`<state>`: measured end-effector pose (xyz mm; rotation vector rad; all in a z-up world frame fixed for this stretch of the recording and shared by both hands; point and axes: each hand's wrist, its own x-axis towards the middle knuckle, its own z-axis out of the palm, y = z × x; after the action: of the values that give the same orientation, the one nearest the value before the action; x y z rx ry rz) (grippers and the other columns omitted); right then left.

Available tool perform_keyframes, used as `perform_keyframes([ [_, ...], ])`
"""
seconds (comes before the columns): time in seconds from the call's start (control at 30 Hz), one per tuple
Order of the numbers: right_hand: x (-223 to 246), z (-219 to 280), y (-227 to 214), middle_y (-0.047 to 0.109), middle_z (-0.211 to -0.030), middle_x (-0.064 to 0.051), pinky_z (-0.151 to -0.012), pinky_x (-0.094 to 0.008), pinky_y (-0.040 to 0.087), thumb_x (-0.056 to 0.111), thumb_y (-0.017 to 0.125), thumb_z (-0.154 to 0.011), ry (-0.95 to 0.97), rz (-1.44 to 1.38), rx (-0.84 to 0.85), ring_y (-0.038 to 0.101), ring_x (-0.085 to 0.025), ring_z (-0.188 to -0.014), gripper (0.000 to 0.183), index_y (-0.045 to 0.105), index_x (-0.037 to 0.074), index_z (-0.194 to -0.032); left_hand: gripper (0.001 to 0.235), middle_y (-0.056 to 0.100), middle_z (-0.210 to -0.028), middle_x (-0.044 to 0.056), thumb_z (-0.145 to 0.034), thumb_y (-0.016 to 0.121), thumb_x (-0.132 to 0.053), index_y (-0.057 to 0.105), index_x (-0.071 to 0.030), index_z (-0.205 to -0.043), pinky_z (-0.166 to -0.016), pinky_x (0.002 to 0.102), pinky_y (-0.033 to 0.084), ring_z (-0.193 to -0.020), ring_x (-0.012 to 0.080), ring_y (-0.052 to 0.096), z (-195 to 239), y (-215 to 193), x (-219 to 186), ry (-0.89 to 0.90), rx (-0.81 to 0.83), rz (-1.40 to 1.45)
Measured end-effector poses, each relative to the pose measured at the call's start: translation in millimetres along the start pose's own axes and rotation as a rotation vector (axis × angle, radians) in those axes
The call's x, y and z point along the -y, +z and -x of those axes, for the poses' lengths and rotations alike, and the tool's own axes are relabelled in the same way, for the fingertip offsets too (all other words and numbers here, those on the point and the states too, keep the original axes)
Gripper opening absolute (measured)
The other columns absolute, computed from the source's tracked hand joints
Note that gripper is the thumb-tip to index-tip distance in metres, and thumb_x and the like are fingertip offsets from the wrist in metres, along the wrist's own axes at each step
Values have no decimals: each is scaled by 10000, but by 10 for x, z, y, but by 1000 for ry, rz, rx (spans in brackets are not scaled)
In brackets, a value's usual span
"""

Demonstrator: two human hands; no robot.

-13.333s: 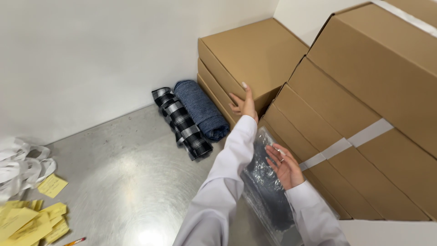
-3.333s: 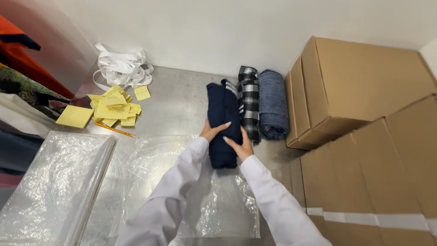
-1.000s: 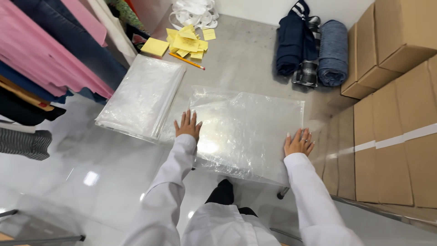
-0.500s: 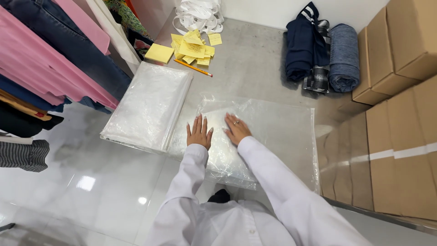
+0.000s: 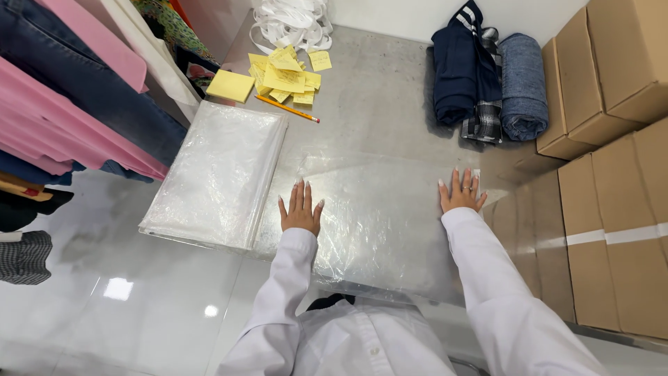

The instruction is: The person opens a cardboard box and removes a folded dark garment wrapped in bubble wrap. They place the garment on a table, unwrap it, and then rewrap it in a fresh sheet of bubble wrap. Finally, they place the wrapped garment back into the box and tie the box with a white ribbon.

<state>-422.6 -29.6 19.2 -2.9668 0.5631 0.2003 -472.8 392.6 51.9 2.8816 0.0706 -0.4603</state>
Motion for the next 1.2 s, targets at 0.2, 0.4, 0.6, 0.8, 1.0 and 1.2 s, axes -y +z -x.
perform_keyframes([
  [0.2,27,15,18,-43,-1725,36,-1227,-603,-7,762,98,-1015,16,25,33,-32,-238,-1579,710,92,396,-1622,734,-34,-1724,32,-1053,104,-617,46,-184,-1644,-1229,591,-85,-1579,190,-56,-244,-22,-283,-200,106,-5],
  [0.4,109,101,-100,-49,-1726,15,-1226,-596,0,744,101,-1018,22,14,36,-40,-238,-1579,717,77,372,-1629,779,123,-1703,124,-1017,444,-551,198,-131,-1626,-1217,658,82,-1578,308,50,-533,310,-1203,191,37,33],
  [0.6,102,102,-107,-32,-1728,9,-1227,-594,5,728,126,-1023,21,10,29,-22,-241,-1579,711,88,362,-1632,733,23,-1723,5,-1033,212,-654,103,-252,-1637,-1249,607,-24,-1586,229,10,-815,577,-1909,588,3,-80],
  [0.8,129,139,-135,-6,-1730,2,-1230,-588,22,715,153,-1031,6,-31,3,2,-247,-1580,706,137,341,-1630,659,-29,-1724,-27,-1046,170,-651,76,-364,-1632,-1250,589,-7,-1583,223,-27,-1388,320,-1202,322,-33,-134],
  [1.0,63,92,-24,9,-1729,-7,-1227,-598,35,724,155,-1026,-9,-25,-21,-4,-243,-1583,715,141,341,-1629,693,9,-1725,28,-1038,85,-681,116,-335,-1637,-1274,510,47,-1587,240,6,-1349,-261,-259,110,-82,-79],
  [1.2,114,130,-88,40,-1732,-2,-1226,-594,41,702,168,-1040,9,-29,-31,18,-235,-1586,686,169,343,-1625,725,-51,-1718,84,-1045,62,-663,72,-257,-1646,-1269,528,-25,-1582,251,-65,-1484,-196,-153,32,-74,-105],
])
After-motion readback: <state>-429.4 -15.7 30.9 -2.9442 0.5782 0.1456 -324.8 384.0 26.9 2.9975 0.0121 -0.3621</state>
